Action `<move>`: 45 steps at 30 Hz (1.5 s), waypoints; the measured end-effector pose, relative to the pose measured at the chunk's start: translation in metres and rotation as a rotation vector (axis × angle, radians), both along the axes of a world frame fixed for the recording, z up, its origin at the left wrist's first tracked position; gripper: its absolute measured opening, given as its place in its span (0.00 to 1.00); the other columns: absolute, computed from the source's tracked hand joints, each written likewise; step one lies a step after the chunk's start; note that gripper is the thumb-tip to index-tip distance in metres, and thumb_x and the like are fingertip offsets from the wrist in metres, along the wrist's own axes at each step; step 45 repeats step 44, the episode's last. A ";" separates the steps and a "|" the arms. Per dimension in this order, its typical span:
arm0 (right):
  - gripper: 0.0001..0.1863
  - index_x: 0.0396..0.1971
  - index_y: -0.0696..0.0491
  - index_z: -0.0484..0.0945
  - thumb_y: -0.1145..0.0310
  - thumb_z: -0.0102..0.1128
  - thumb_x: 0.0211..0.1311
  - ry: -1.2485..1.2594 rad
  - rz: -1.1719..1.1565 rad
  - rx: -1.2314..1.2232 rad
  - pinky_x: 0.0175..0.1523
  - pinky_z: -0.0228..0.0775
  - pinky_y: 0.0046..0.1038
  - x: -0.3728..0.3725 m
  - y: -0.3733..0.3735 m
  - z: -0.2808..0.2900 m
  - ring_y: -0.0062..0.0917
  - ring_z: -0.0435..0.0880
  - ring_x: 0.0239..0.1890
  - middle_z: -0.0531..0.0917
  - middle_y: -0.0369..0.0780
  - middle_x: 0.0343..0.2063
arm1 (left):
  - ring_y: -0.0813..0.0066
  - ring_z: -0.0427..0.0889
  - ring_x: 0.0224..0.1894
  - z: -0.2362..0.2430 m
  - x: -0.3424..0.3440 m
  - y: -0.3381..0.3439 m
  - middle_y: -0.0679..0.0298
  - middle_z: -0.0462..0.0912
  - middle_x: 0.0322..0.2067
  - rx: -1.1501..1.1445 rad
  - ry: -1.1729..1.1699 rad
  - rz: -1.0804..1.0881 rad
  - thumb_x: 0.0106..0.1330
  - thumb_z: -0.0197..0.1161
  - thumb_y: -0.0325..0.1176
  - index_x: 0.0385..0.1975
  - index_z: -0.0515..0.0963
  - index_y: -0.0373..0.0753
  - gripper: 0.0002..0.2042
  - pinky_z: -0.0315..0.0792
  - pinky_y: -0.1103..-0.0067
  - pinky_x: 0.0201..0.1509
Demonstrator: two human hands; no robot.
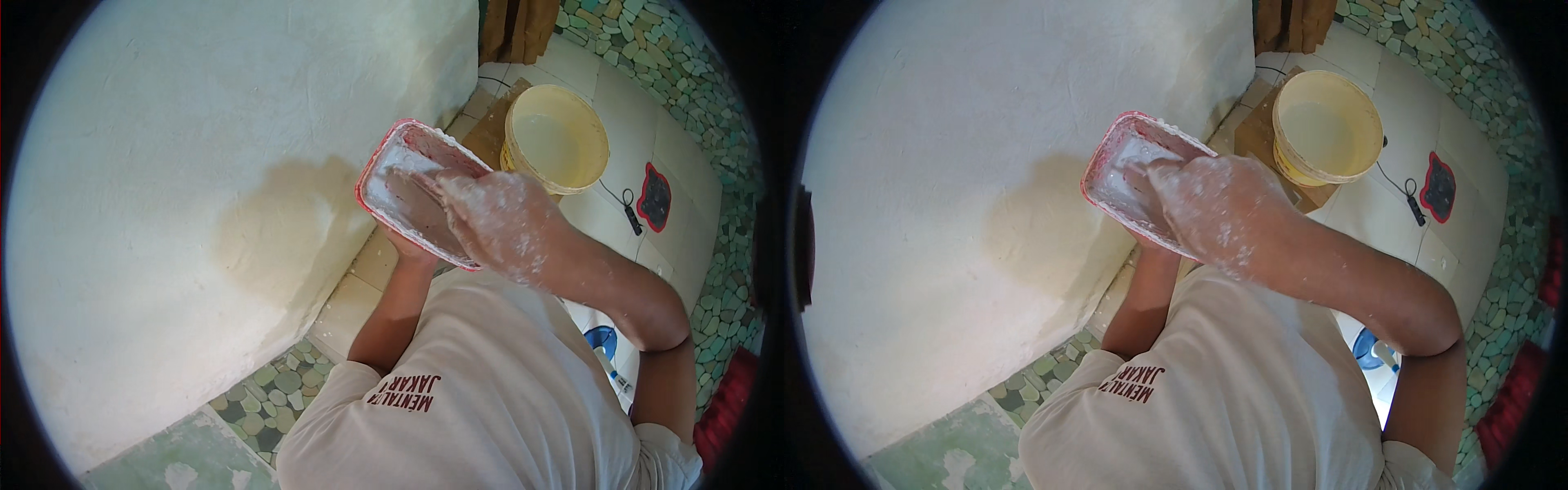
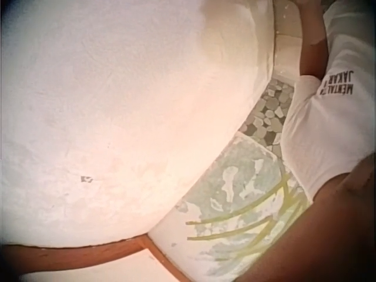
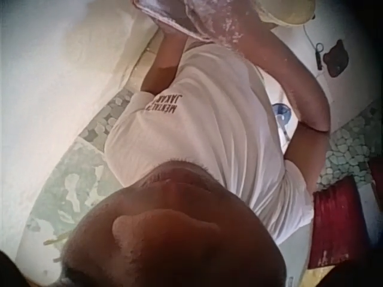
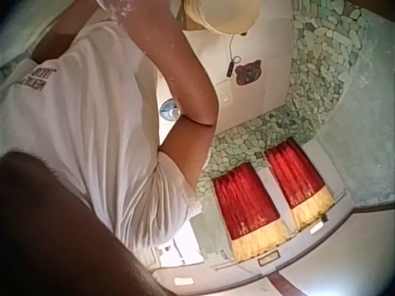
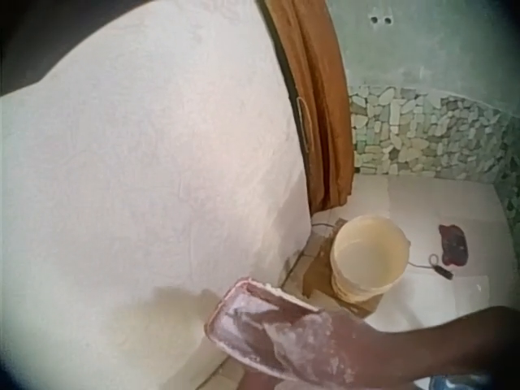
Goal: The recorder is mixing plaster in a plastic container and applying it to a wall using a small brush to patch surfaces.
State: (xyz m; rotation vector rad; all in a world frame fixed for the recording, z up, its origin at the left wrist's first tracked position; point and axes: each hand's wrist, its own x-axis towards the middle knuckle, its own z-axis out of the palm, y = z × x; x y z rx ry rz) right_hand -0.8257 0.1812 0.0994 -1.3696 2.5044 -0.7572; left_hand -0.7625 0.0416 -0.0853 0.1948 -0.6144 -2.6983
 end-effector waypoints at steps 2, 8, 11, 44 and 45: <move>0.05 0.34 0.58 0.71 0.74 0.54 0.59 -0.022 0.031 -0.109 0.29 0.70 0.41 -0.003 0.013 0.003 0.47 0.79 0.25 0.77 0.50 0.19 | 0.58 0.70 0.62 0.017 0.001 0.009 0.58 0.69 0.62 -0.093 0.099 0.036 0.66 0.38 0.65 0.65 0.61 0.45 0.36 0.65 0.59 0.65; 0.08 0.38 0.59 0.72 0.75 0.55 0.59 0.015 0.038 -0.139 0.32 0.66 0.45 -0.004 0.043 0.032 0.49 0.77 0.27 0.76 0.52 0.21 | 0.59 0.64 0.66 0.054 0.004 0.031 0.58 0.65 0.64 -0.026 0.075 0.125 0.65 0.35 0.69 0.68 0.57 0.45 0.39 0.58 0.61 0.70; 0.10 0.40 0.59 0.73 0.75 0.55 0.59 0.077 0.066 -0.116 0.32 0.67 0.44 0.001 0.050 0.032 0.49 0.78 0.27 0.77 0.52 0.21 | 0.59 0.62 0.67 0.053 0.011 0.037 0.58 0.63 0.66 -0.098 0.099 0.139 0.65 0.32 0.71 0.68 0.57 0.43 0.41 0.55 0.61 0.71; 0.08 0.38 0.56 0.73 0.76 0.58 0.58 -0.040 0.286 -0.224 0.31 0.71 0.41 0.021 0.089 -0.009 0.47 0.79 0.28 0.78 0.50 0.23 | 0.62 0.67 0.61 0.013 0.044 0.068 0.62 0.66 0.61 0.150 -0.229 0.413 0.64 0.35 0.72 0.64 0.63 0.52 0.37 0.61 0.58 0.67; 0.08 0.38 0.56 0.73 0.76 0.58 0.58 -0.040 0.286 -0.224 0.31 0.71 0.41 0.021 0.089 -0.009 0.47 0.79 0.28 0.78 0.50 0.23 | 0.62 0.67 0.61 0.013 0.044 0.068 0.62 0.66 0.61 0.150 -0.229 0.413 0.64 0.35 0.72 0.64 0.63 0.52 0.37 0.61 0.58 0.67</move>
